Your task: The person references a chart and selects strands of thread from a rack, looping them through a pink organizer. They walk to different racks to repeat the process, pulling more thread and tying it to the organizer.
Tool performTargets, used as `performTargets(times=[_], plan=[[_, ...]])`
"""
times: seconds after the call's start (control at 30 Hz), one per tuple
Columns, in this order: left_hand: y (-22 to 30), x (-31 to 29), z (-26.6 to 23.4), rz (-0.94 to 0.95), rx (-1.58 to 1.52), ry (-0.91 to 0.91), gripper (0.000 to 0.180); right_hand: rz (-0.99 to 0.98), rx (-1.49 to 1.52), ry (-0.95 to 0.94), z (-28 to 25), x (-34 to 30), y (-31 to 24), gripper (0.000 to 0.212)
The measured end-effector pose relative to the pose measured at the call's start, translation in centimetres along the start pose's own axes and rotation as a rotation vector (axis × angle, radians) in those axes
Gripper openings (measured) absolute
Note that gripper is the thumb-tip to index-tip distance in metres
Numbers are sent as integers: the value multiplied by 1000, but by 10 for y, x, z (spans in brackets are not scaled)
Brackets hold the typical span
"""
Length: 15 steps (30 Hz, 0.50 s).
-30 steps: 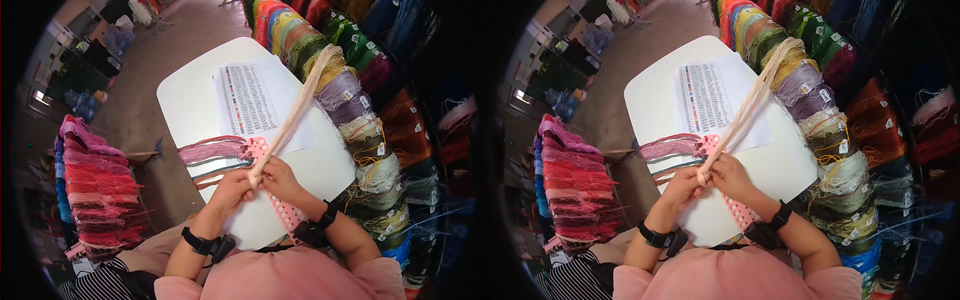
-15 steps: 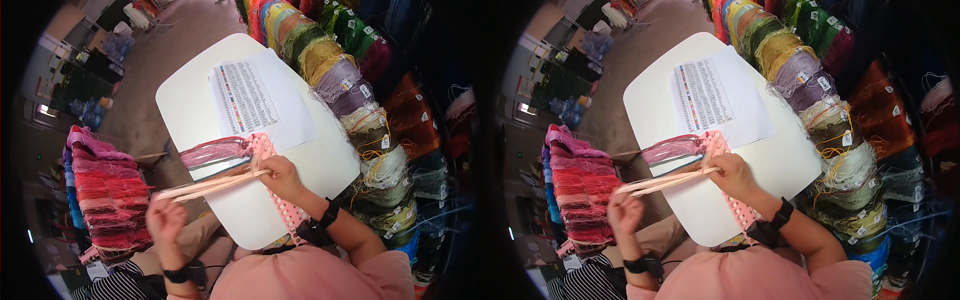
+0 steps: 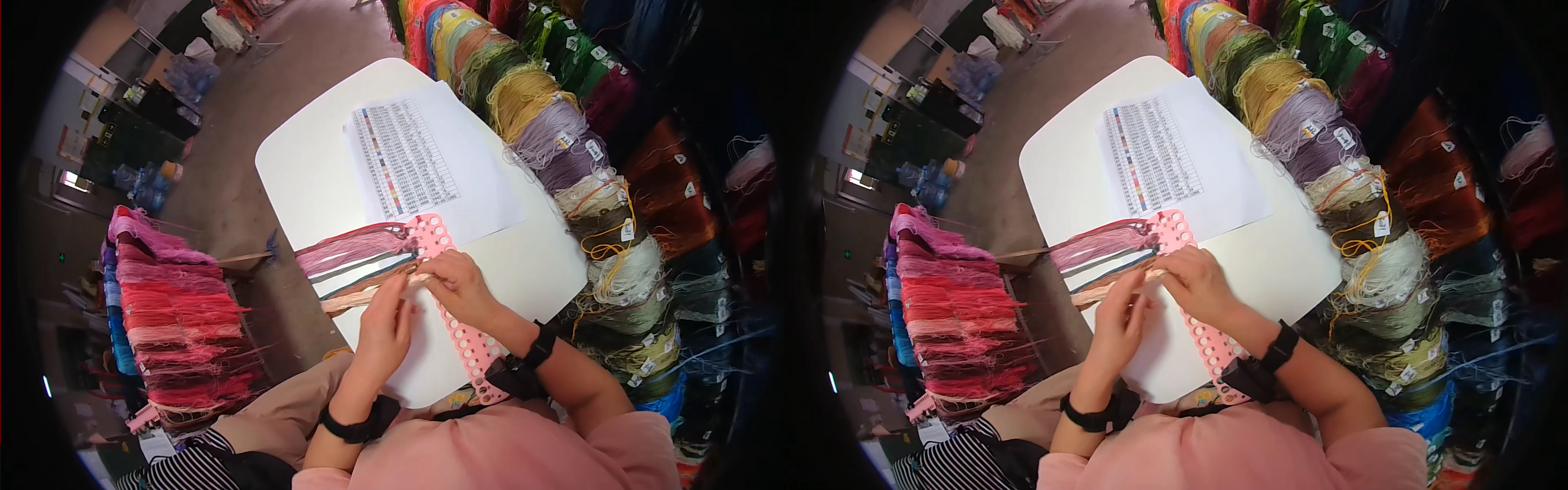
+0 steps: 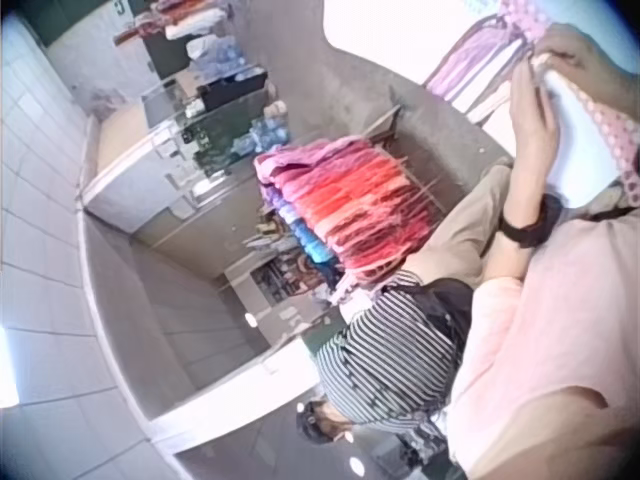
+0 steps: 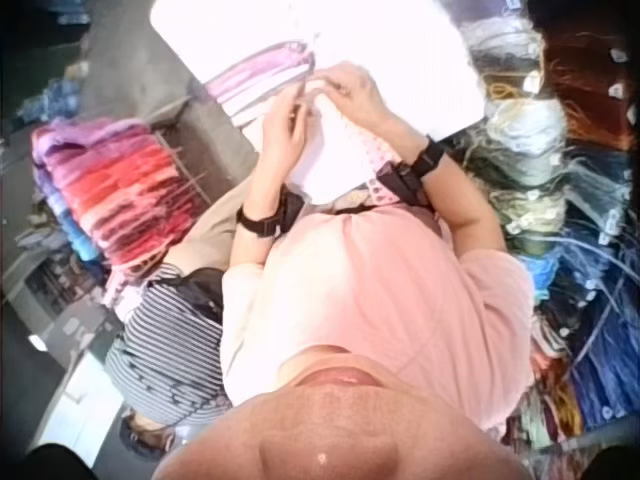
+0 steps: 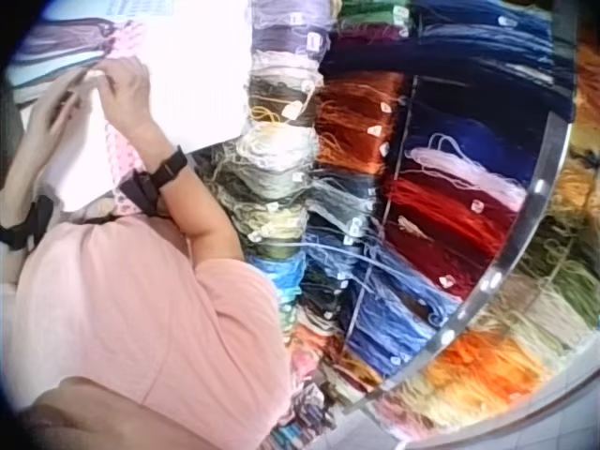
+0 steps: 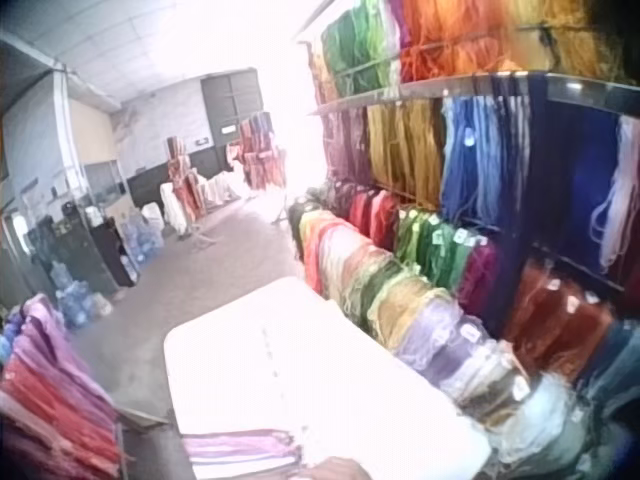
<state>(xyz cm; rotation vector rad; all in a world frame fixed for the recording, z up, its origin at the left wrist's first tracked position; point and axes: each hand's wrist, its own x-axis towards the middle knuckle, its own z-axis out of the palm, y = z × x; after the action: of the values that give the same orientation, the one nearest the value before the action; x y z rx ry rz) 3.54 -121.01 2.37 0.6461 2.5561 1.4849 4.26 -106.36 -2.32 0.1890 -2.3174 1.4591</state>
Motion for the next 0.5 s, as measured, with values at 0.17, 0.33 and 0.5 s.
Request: performTargets(times=[0.17,0.33,0.5], plan=[[-7,13,14,-166,37,-148,9,-2,139,31,-4,-1,6,6],[-9,24,21,-160,142,-182,15,456,381,23,-8,-9,1,12],[-35,26,-5,-309,88,-317,20,282,39,9,-5,-8,2,24]])
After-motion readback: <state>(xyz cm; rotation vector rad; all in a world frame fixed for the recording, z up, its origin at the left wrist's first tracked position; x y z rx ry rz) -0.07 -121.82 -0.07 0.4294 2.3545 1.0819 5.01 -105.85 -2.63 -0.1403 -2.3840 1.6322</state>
